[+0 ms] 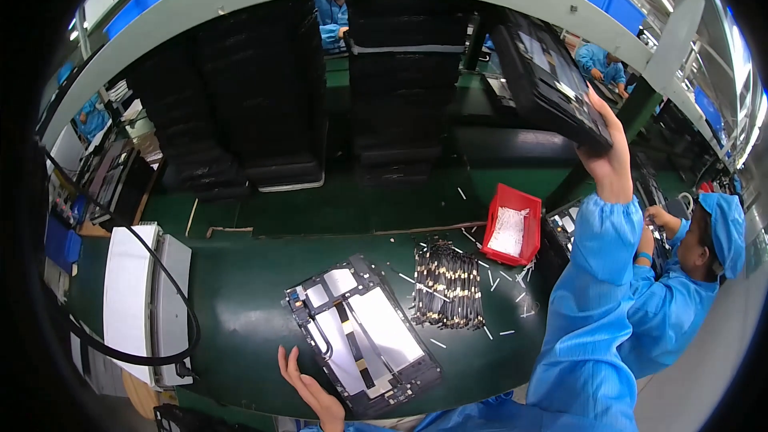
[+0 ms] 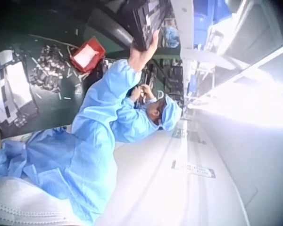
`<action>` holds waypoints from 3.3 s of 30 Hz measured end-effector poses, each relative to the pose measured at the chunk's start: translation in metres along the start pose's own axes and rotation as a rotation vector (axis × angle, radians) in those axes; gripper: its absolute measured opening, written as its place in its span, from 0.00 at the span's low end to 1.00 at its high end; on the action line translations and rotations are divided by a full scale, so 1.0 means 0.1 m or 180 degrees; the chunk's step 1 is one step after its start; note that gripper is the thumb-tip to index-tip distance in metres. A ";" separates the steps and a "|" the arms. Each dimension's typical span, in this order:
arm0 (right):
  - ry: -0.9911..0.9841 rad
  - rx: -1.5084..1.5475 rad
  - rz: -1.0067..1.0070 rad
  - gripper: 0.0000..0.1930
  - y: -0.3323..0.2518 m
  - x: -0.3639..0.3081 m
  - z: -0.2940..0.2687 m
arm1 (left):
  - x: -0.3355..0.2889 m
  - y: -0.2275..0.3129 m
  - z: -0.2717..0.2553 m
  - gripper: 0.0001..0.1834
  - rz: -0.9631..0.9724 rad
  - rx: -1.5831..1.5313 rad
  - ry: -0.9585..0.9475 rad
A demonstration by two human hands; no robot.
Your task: The person assembles internal components and cables into handheld tablet devices, using an aligning tool to position the internal cables and battery.
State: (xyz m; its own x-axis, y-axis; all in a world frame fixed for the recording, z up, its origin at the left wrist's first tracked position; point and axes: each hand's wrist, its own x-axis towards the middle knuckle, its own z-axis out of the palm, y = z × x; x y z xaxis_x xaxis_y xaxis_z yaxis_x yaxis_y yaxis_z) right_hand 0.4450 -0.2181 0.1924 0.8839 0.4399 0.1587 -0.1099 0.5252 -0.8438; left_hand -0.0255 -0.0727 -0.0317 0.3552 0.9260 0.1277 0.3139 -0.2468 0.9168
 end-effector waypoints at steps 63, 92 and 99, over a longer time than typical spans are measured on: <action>-0.1426 -0.4477 0.0315 0.09 2.07 -2.17 -0.06 | 0.97 -0.52 -0.53 0.36 -0.0373 -0.1029 0.2350; -0.2567 -0.1986 0.1479 0.10 1.85 -3.11 0.84 | -0.51 0.25 -0.30 0.19 -0.0439 -0.1276 -0.0302; -0.1931 -0.2282 0.0872 0.06 2.15 -3.10 0.94 | -0.58 0.25 -0.52 0.27 -0.1247 -0.1255 -0.1529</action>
State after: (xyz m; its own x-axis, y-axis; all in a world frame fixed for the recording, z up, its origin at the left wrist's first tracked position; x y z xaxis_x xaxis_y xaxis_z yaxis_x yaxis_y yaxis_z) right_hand 0.1044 -0.1730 0.0096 0.4630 0.8861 -0.0217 0.2031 -0.1299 -0.9705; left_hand -0.0836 -0.1177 0.0035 0.6572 0.6756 -0.3341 0.1890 0.2814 0.9408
